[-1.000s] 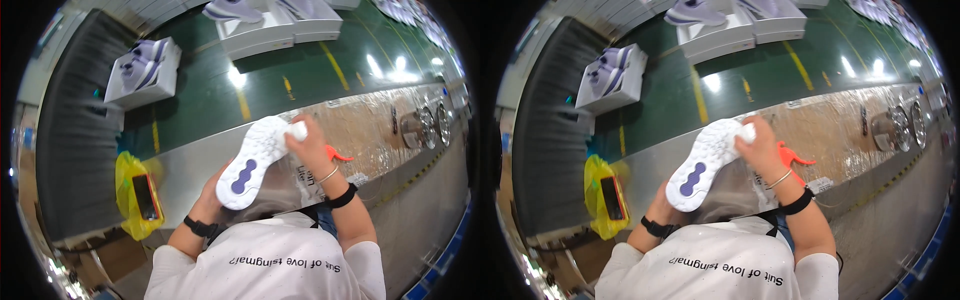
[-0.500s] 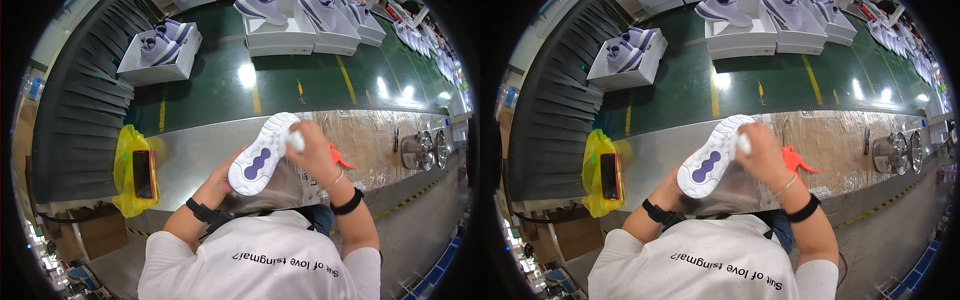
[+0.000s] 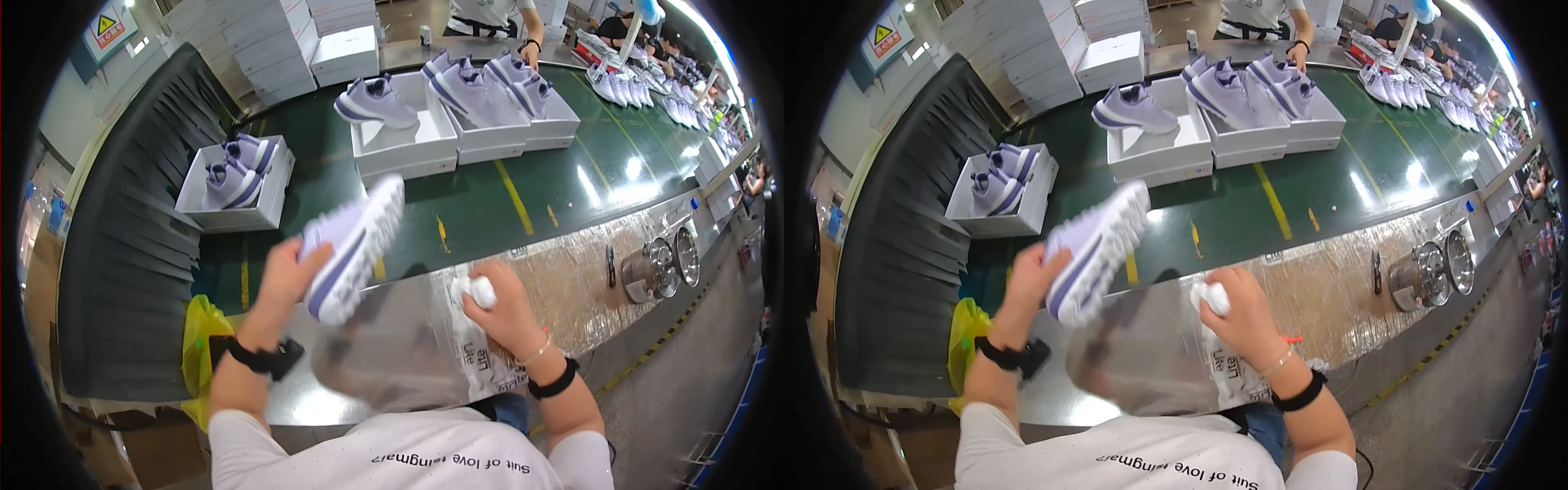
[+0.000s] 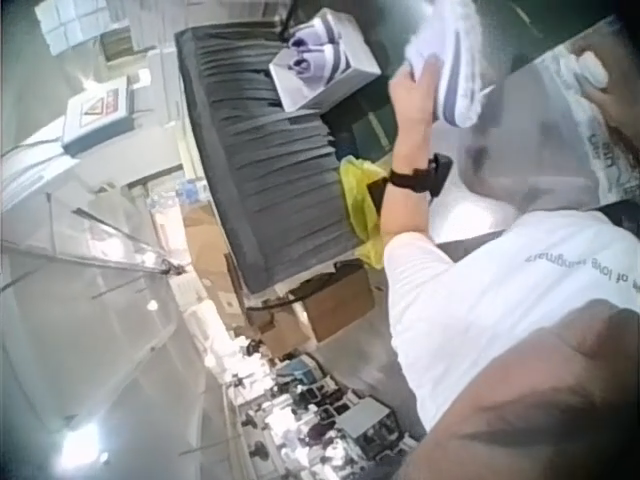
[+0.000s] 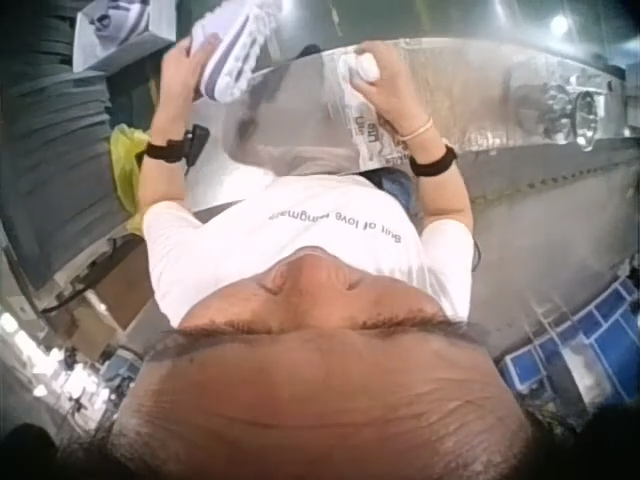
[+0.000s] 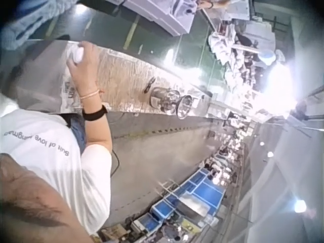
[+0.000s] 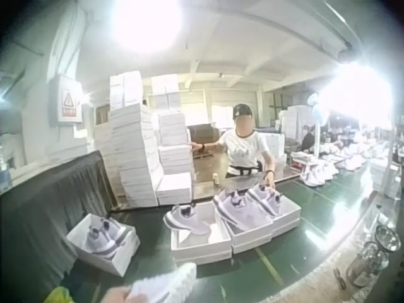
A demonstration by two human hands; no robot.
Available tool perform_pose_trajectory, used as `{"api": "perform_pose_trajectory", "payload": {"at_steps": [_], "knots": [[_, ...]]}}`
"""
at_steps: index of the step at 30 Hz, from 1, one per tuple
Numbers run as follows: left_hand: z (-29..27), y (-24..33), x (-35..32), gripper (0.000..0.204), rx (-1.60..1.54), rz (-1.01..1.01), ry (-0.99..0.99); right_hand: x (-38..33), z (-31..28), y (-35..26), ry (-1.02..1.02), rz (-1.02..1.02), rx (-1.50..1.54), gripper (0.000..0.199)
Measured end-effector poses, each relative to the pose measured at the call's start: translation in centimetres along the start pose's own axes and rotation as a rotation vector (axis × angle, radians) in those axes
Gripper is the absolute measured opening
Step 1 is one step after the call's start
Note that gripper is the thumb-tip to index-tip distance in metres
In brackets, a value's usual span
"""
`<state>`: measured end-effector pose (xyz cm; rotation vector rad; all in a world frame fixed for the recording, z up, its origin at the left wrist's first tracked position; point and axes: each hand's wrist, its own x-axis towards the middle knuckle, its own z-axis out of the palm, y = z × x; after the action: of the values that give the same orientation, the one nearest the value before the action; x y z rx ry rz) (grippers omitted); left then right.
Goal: Cleaning and wiping the soles of shoes on a factory assembly line.
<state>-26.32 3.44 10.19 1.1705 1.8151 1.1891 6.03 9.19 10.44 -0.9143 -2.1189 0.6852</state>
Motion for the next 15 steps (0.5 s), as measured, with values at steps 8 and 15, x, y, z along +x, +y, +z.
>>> {"api": "perform_pose_trajectory", "payload": {"at_steps": [8, 15], "knots": [[3.1, 8.2, 20.0, 0.031, 1.361, 1.009, 0.254, -3.5, 0.0, 2.0, 0.061, 0.169, 0.035, 0.028], [8.3, 7.0, 22.3, 0.043, 1.459, 0.815, -0.174, -4.7, -2.1, 3.7, 0.103, 0.310, 0.056, 0.030]]}}
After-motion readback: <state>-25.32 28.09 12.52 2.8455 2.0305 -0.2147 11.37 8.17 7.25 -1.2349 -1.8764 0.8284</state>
